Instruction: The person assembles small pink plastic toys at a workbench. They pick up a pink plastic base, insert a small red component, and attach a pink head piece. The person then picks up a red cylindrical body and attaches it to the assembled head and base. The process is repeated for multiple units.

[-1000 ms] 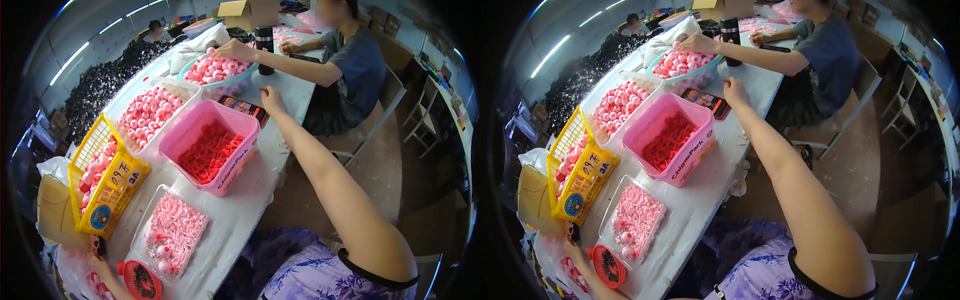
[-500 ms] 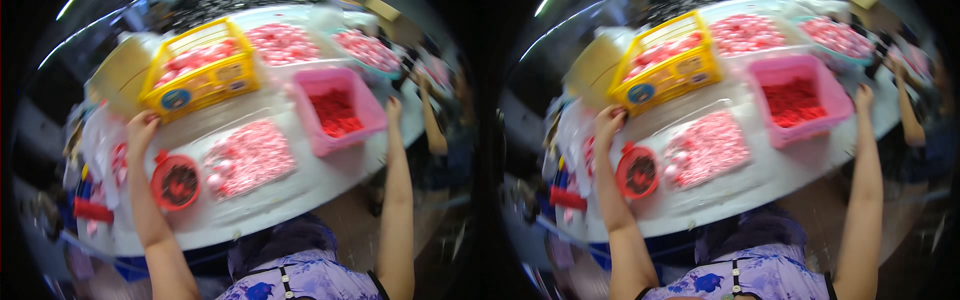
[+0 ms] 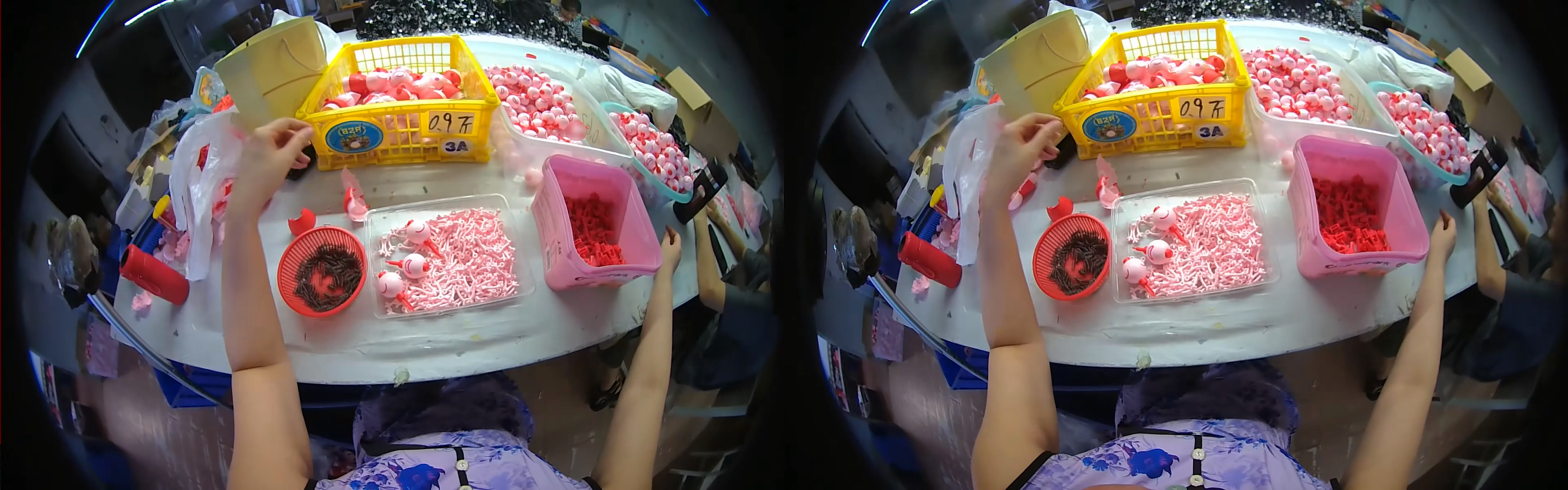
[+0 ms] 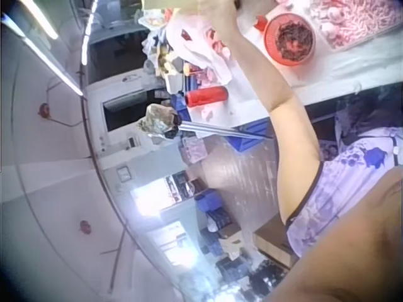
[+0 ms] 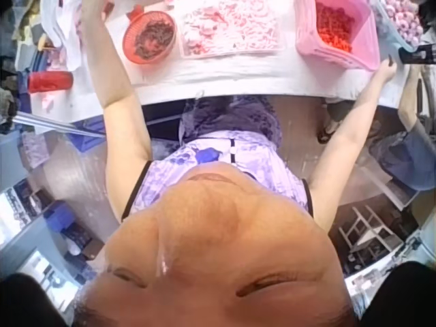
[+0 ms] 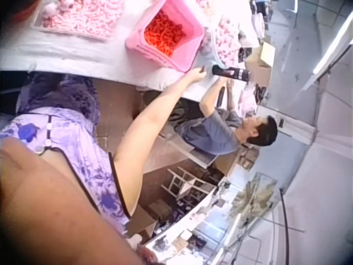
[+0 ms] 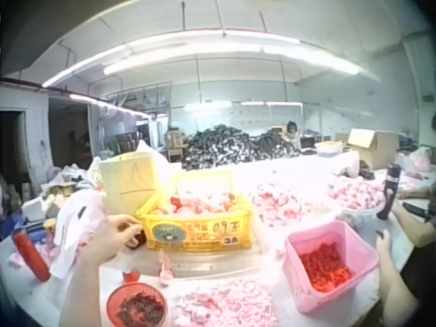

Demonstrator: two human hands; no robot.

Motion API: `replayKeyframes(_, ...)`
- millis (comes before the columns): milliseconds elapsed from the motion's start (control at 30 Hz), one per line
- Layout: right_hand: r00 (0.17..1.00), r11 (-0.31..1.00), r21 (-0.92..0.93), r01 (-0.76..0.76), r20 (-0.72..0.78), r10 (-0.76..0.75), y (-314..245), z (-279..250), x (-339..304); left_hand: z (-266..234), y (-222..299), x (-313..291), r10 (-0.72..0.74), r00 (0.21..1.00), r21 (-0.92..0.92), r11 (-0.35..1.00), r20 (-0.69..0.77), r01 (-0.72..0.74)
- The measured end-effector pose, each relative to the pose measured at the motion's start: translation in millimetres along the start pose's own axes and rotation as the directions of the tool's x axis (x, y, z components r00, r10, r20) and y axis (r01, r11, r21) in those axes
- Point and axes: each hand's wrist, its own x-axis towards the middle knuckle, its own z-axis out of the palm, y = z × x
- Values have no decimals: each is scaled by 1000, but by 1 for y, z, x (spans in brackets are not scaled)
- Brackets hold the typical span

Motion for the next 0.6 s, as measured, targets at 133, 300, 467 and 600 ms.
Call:
replayKeyframes(133,999,1000,6,-28,21,28,-17,7,-9,-18,42,-28,170,982,78,983,-82,-164)
replayKeyframes(300,1000,999,40,-12,2,12,-8,7,-9,-3,101,-76,496,840,171,867,-220,-468)
replayKeyframes(467,994,967,251,34,-108,-7,5,-2,4,9,112,-93,588,786,70,807,-189,-587)
replayKeyframes(600,971,930,347,120,-237,-37,-85,-21,-36,20,81,-67,217,976,218,953,-3,-211)
